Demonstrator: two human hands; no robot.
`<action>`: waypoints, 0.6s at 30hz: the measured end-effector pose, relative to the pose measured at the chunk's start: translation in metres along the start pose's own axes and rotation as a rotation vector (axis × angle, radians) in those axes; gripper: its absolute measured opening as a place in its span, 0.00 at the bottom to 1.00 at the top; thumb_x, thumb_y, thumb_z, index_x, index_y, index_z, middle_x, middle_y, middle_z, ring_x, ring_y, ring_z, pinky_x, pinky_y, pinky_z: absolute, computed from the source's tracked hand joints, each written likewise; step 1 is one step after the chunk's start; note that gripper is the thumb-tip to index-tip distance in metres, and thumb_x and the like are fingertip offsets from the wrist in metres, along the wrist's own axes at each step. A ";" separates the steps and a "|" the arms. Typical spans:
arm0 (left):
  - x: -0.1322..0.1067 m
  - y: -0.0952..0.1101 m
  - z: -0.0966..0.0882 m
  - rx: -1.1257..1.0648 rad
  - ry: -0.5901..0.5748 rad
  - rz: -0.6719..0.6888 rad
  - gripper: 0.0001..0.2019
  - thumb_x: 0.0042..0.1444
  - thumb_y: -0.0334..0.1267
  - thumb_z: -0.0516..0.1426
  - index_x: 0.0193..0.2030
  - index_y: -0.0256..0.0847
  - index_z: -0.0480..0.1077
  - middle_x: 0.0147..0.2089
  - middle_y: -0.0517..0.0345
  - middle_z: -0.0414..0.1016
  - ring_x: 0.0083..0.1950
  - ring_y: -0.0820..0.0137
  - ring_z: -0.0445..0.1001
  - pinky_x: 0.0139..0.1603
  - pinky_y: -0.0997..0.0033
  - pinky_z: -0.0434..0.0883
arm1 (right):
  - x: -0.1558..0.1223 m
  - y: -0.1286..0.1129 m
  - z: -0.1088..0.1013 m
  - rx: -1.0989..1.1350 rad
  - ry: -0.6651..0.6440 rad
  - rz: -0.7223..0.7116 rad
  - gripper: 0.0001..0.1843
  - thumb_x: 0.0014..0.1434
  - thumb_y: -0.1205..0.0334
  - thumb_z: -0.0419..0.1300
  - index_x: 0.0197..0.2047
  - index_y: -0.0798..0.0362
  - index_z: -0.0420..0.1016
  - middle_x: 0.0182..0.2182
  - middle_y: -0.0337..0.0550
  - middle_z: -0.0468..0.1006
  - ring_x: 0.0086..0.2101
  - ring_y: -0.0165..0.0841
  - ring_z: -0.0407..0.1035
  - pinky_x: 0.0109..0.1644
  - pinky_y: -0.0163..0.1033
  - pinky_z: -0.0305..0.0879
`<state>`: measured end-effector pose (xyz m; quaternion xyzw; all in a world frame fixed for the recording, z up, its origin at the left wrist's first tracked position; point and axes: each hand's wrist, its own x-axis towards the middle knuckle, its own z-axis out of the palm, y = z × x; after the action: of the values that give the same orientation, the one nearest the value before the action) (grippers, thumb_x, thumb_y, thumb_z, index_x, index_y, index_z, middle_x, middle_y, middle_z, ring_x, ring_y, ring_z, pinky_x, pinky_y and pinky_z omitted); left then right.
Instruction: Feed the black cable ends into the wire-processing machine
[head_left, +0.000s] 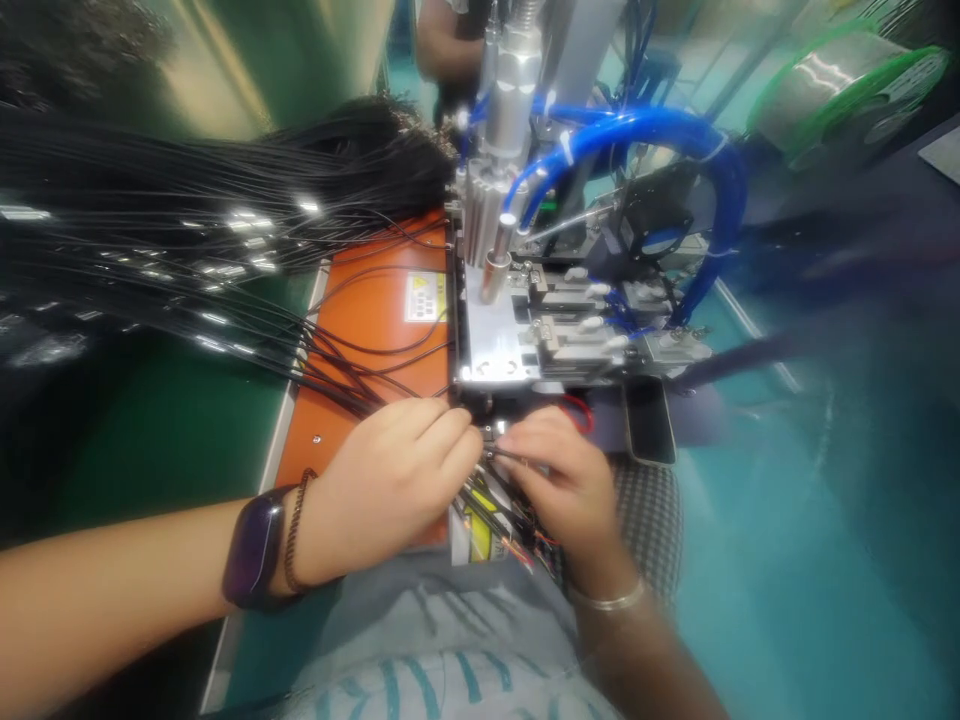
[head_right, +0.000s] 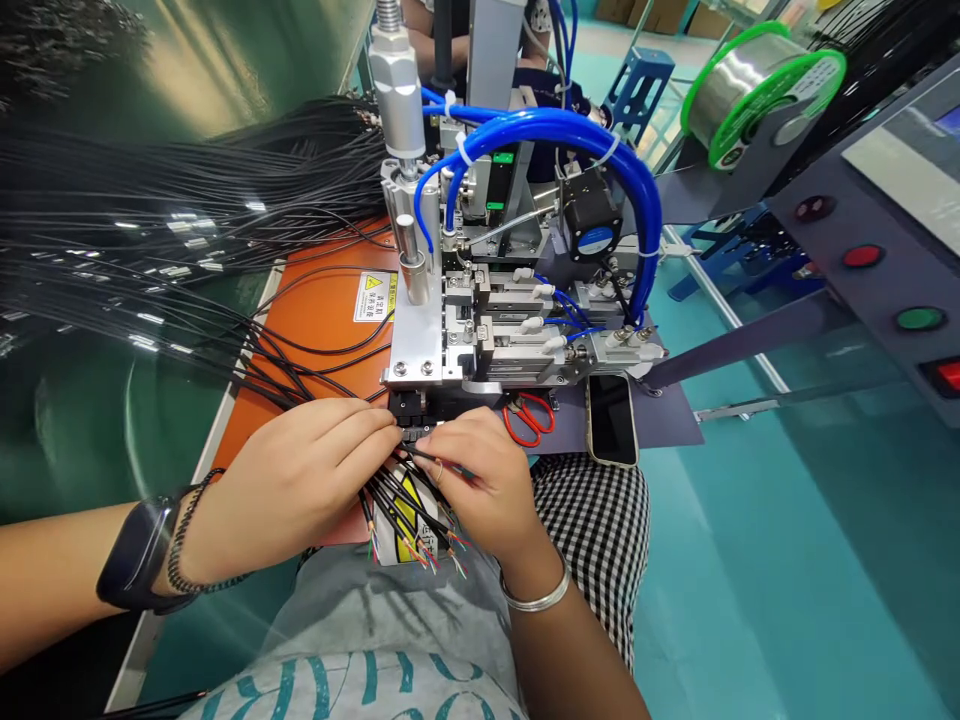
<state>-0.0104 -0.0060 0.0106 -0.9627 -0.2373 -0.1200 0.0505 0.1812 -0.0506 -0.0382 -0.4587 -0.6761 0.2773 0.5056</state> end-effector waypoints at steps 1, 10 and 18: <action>0.000 -0.001 0.001 0.014 -0.007 -0.011 0.09 0.61 0.31 0.47 0.37 0.36 0.69 0.34 0.52 0.70 0.37 0.66 0.68 0.35 0.65 0.66 | 0.000 -0.001 -0.002 -0.009 -0.044 0.005 0.07 0.56 0.67 0.62 0.37 0.47 0.77 0.33 0.40 0.79 0.36 0.34 0.70 0.41 0.44 0.68; 0.000 -0.003 0.007 0.028 -0.059 0.032 0.11 0.58 0.40 0.51 0.41 0.36 0.69 0.29 0.55 0.66 0.32 0.65 0.64 0.30 0.64 0.62 | 0.004 -0.021 -0.028 -0.189 -0.341 0.254 0.10 0.58 0.72 0.56 0.37 0.49 0.75 0.35 0.39 0.77 0.36 0.32 0.71 0.40 0.37 0.67; 0.000 -0.004 0.010 -0.016 -0.061 0.134 0.20 0.58 0.38 0.51 0.55 0.31 0.65 0.52 0.46 0.71 0.48 0.58 0.67 0.46 0.56 0.68 | -0.001 -0.023 -0.029 -0.231 -0.391 0.502 0.10 0.51 0.64 0.65 0.37 0.49 0.69 0.26 0.35 0.75 0.26 0.31 0.70 0.28 0.34 0.66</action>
<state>-0.0103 -0.0012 0.0011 -0.9800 -0.1726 -0.0890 0.0437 0.2005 -0.0642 -0.0098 -0.6032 -0.6532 0.3973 0.2272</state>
